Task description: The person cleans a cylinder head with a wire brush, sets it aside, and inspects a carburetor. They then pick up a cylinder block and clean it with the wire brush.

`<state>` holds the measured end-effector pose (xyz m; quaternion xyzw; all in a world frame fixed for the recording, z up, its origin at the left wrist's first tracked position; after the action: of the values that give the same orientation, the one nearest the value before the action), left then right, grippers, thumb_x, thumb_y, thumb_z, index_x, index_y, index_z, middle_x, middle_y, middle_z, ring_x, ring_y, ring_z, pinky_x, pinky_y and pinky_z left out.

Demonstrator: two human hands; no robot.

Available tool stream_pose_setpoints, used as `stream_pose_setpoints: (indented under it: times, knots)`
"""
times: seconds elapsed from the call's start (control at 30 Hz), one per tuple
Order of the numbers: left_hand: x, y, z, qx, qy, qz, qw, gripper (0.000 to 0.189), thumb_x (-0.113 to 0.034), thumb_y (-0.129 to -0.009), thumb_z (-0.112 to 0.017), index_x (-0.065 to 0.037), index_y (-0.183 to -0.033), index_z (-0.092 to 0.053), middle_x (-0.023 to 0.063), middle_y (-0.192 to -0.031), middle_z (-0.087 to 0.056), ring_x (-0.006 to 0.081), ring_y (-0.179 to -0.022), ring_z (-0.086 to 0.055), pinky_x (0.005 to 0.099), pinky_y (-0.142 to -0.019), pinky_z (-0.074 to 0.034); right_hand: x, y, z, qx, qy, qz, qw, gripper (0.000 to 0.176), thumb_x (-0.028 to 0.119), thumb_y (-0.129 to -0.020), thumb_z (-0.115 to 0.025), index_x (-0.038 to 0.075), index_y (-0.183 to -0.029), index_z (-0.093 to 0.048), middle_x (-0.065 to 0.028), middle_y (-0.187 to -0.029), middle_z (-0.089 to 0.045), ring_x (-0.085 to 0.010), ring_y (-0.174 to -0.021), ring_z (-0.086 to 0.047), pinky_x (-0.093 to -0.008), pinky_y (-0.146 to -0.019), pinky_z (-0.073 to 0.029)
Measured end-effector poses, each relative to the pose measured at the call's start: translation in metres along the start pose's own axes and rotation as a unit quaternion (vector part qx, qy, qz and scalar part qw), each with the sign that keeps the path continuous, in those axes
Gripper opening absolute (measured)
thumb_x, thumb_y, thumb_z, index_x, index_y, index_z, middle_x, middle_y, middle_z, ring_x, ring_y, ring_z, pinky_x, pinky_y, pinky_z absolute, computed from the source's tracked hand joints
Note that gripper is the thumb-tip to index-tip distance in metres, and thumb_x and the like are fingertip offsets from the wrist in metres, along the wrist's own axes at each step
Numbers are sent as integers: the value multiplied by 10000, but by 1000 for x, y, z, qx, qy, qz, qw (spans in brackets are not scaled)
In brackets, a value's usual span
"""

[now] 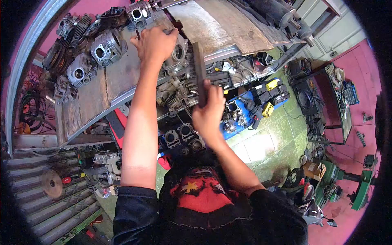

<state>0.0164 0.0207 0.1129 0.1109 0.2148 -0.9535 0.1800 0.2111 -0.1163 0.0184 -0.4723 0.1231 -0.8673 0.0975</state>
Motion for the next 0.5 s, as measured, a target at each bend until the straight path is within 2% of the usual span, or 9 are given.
stream_pose_setpoints:
  times: [0.1,0.17,0.23,0.3,0.33,0.4,0.43,0.47,0.5]
  knots:
    - [2,3,1,-10,15,-13,1000,543,-594,-939,-620,-147,-1177,-817,160,-1183,-779,332,-1271,-627,599,-1162,-255,-22,-34,22,-78,-59,58,994,616,-127,-666,-592,-52,-1274,-655,-251,-1078,-649,-452,-1022,-638,-516,-891,-490]
    - [5,6,2,-8,19,-26,999,537,-593,-943,-639,-166,-1226,-798,147,-1234,-762,330,-1295,-615,616,-1163,-250,-30,-57,28,-107,-43,42,992,564,-139,-688,-554,-51,-1229,-686,-245,-1058,-670,-441,-985,-660,-525,-853,-517]
    - [12,3,1,-12,23,-37,999,538,-592,-946,-658,-185,-1276,-780,133,-1285,-745,328,-1319,-602,632,-1165,-245,-41,-81,27,-145,26,63,987,590,-109,-733,-561,-7,-1304,-672,-227,-1092,-677,-450,-1027,-648,-502,-936,-465]
    - [27,6,-6,-171,159,-174,957,405,-473,-931,-732,-183,-1208,-791,93,-1251,-752,316,-1257,-616,578,-1116,-297,-57,-111,20,-142,31,71,987,566,-69,-769,-598,27,-1322,-674,-207,-1105,-697,-431,-1081,-639,-523,-979,-427]
    - [31,9,-5,-209,195,-206,936,327,-390,-905,-785,-189,-1162,-791,57,-1238,-747,291,-1227,-607,519,-1085,-309,-56,-124,21,-142,29,75,987,566,-69,-769,-598,27,-1322,-674,-207,-1105,-697,-431,-1081,-639,-523,-979,-427]
    - [38,24,0,-220,177,-233,931,338,-401,-901,-790,-197,-1171,-790,45,-1244,-744,282,-1234,-600,516,-1091,-300,-53,-145,20,-105,138,66,983,502,9,-818,-652,46,-1318,-683,-179,-1154,-721,-402,-1131,-635,-556,-997,-413]
    - [42,30,1,-226,160,-261,925,350,-411,-897,-796,-206,-1180,-789,34,-1251,-741,273,-1241,-594,512,-1096,-291,-55,-154,17,-105,135,70,983,502,9,-818,-652,46,-1318,-683,-179,-1154,-721,-402,-1131,-635,-556,-997,-413]
    - [51,35,-4,-200,122,-261,936,414,-464,-900,-793,-226,-1239,-779,39,-1332,-706,279,-1277,-553,514,-1101,-272,-58,-160,13,-113,195,102,969,477,51,-836,-672,55,-1313,-687,-163,-1174,-731,-397,-1128,-640,-566,-1009,-403]
    - [57,39,-9,-205,120,-260,936,414,-464,-900,-793,-226,-1239,-779,39,-1332,-706,279,-1277,-553,514,-1101,-272,-62,-166,9,-121,253,134,950,454,94,-855,-691,64,-1308,-690,-148,-1193,-740,-391,-1126,-646,-576,-1022,-392]
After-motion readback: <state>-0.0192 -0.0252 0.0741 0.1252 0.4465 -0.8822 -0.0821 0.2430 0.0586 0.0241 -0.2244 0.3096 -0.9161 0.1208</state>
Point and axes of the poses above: each hand's wrist, its own y-axis away from the middle knuckle, its own z-axis out of the back of the hand, x = y × z, the point moved 1 cm from there along -y, towards the middle knuckle
